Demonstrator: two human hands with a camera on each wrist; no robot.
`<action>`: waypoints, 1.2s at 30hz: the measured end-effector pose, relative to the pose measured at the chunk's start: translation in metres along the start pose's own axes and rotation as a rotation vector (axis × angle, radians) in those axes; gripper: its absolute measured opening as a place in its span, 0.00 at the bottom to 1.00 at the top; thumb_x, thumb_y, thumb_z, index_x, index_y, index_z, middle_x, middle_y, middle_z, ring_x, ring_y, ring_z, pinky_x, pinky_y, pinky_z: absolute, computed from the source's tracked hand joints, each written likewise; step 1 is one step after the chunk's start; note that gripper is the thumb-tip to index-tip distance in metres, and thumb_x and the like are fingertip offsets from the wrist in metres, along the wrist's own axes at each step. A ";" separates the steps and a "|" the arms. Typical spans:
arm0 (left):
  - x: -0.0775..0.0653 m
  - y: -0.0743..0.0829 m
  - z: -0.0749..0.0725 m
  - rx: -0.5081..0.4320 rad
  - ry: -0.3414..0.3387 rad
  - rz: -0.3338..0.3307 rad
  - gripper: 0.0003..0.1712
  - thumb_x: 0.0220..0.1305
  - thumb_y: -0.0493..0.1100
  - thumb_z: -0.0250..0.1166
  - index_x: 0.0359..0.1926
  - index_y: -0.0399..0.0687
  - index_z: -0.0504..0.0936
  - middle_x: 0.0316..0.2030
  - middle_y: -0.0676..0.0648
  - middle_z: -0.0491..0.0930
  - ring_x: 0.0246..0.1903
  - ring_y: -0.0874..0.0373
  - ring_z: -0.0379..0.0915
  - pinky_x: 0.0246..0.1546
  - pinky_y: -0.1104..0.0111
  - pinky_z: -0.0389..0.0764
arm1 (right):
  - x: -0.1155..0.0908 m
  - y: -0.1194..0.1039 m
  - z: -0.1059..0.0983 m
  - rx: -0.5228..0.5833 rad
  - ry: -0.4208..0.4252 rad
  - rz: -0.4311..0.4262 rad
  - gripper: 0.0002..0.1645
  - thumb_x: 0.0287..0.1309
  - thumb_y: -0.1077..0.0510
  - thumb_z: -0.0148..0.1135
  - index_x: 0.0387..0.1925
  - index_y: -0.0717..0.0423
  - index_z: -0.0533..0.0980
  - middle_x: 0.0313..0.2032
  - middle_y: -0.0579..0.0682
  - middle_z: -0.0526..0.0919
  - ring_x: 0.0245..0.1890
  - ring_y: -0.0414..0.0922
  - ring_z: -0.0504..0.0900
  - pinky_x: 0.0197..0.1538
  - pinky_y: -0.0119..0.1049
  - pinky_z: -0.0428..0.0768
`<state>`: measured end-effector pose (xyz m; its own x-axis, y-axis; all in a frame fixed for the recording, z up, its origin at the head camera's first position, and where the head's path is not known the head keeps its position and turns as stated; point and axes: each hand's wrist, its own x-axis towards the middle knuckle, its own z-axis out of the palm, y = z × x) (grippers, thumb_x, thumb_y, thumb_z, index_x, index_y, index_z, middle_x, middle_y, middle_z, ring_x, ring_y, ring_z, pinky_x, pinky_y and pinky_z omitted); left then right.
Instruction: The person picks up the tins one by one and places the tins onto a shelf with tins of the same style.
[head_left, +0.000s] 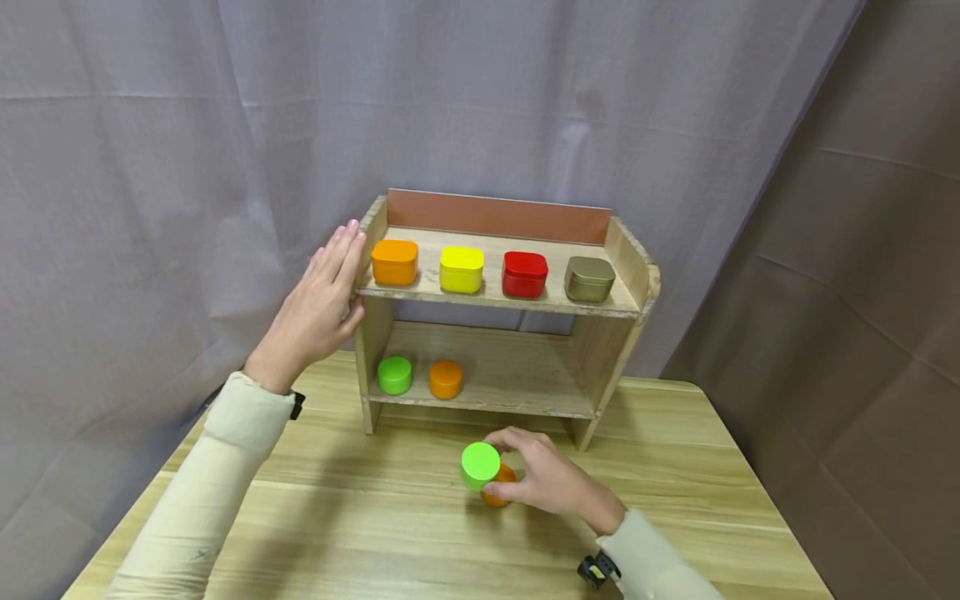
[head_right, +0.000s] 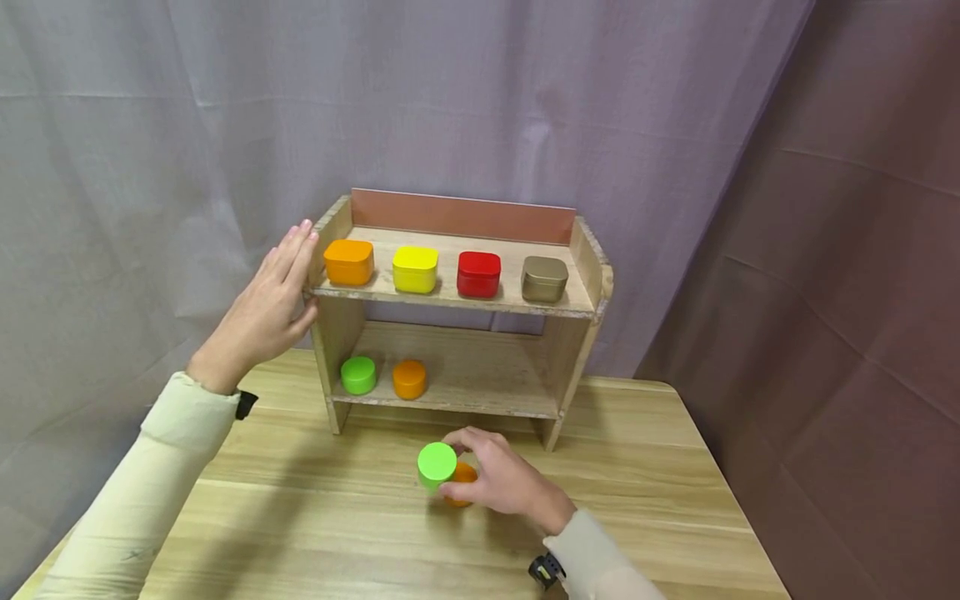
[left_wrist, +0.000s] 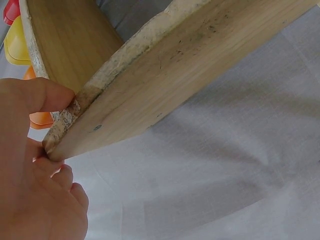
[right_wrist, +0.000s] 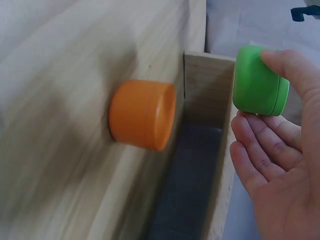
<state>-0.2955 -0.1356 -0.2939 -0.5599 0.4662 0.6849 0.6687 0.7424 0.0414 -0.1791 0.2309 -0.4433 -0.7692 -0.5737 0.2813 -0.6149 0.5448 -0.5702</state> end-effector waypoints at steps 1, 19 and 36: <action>0.000 0.000 0.000 0.001 -0.001 0.000 0.52 0.64 0.33 0.62 0.84 0.35 0.46 0.85 0.36 0.43 0.85 0.39 0.43 0.84 0.42 0.52 | 0.000 0.000 -0.002 -0.005 0.005 -0.001 0.31 0.58 0.52 0.79 0.60 0.52 0.78 0.56 0.45 0.87 0.55 0.43 0.86 0.60 0.52 0.87; -0.001 0.000 -0.001 0.001 -0.006 -0.003 0.53 0.64 0.33 0.63 0.84 0.36 0.46 0.85 0.36 0.43 0.85 0.39 0.43 0.84 0.42 0.52 | 0.007 0.004 -0.037 -0.107 0.112 0.059 0.33 0.54 0.52 0.81 0.60 0.54 0.80 0.56 0.47 0.89 0.54 0.47 0.88 0.59 0.50 0.88; 0.000 -0.001 0.002 -0.003 -0.011 -0.006 0.53 0.64 0.33 0.63 0.84 0.37 0.45 0.86 0.37 0.42 0.85 0.39 0.42 0.84 0.42 0.51 | 0.032 0.019 -0.053 -0.131 0.194 0.093 0.31 0.55 0.51 0.81 0.58 0.54 0.81 0.53 0.48 0.89 0.50 0.46 0.89 0.55 0.47 0.90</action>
<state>-0.2971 -0.1358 -0.2950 -0.5696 0.4669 0.6764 0.6665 0.7440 0.0478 -0.2242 0.2554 -0.4045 -0.8347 -0.3962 0.3825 -0.5476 0.6714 -0.4995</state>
